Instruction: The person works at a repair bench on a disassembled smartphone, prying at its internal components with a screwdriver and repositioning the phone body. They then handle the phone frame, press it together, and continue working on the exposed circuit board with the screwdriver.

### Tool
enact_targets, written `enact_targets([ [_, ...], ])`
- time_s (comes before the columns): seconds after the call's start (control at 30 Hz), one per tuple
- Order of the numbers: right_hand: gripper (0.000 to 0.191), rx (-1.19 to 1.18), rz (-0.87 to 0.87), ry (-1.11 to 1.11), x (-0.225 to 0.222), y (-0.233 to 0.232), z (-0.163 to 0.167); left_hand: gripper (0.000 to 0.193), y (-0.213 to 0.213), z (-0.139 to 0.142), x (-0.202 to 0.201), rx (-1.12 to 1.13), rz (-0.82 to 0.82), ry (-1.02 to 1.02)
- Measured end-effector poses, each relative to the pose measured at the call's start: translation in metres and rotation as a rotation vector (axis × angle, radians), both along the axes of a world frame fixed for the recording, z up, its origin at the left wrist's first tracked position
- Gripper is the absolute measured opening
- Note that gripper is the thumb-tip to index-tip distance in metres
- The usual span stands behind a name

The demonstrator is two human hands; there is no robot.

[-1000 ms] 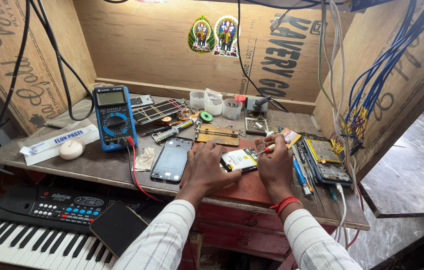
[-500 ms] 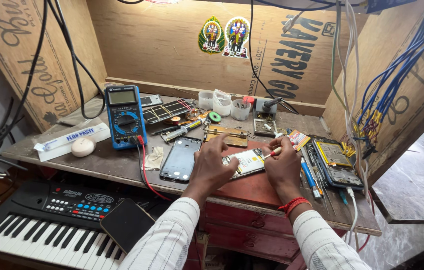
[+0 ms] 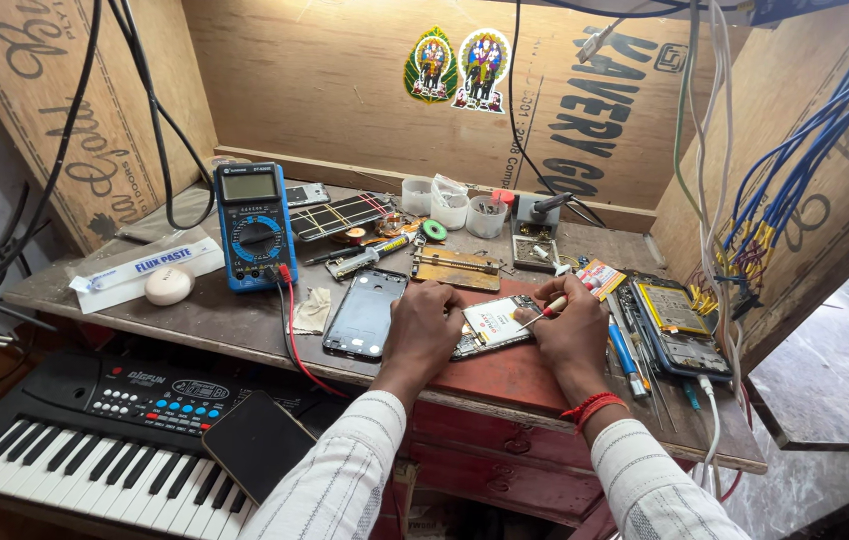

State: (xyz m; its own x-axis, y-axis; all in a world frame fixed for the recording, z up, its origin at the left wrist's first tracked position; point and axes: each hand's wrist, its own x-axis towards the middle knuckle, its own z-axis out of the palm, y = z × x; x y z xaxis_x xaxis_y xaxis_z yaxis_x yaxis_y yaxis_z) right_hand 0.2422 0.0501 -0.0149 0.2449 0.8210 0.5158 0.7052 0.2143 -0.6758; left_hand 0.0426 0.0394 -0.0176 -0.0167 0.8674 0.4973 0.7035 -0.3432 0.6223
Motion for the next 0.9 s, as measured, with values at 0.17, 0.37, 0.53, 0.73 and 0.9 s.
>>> enact_targets([
  [0.17,0.032,-0.001,0.010,0.001,0.002,0.002,-0.003,0.015,0.001,-0.003,0.002,0.038,0.024,0.023],
  [0.37,0.030,0.010,0.040,-0.032,0.003,0.006,-0.006,0.016,-0.004,0.003,0.007,0.005,0.023,0.139],
  [0.53,0.025,-0.008,0.049,-0.074,0.000,0.009,-0.006,0.019,-0.007,0.008,0.001,-0.042,0.019,0.039],
  [0.73,0.033,-0.052,0.027,-0.029,-0.004,0.001,0.001,0.021,-0.008,0.011,-0.002,-0.051,-0.007,-0.009],
  [0.9,0.039,-0.024,0.030,-0.147,-0.008,-0.002,0.006,0.021,-0.008,0.010,-0.003,-0.060,-0.007,-0.024],
])
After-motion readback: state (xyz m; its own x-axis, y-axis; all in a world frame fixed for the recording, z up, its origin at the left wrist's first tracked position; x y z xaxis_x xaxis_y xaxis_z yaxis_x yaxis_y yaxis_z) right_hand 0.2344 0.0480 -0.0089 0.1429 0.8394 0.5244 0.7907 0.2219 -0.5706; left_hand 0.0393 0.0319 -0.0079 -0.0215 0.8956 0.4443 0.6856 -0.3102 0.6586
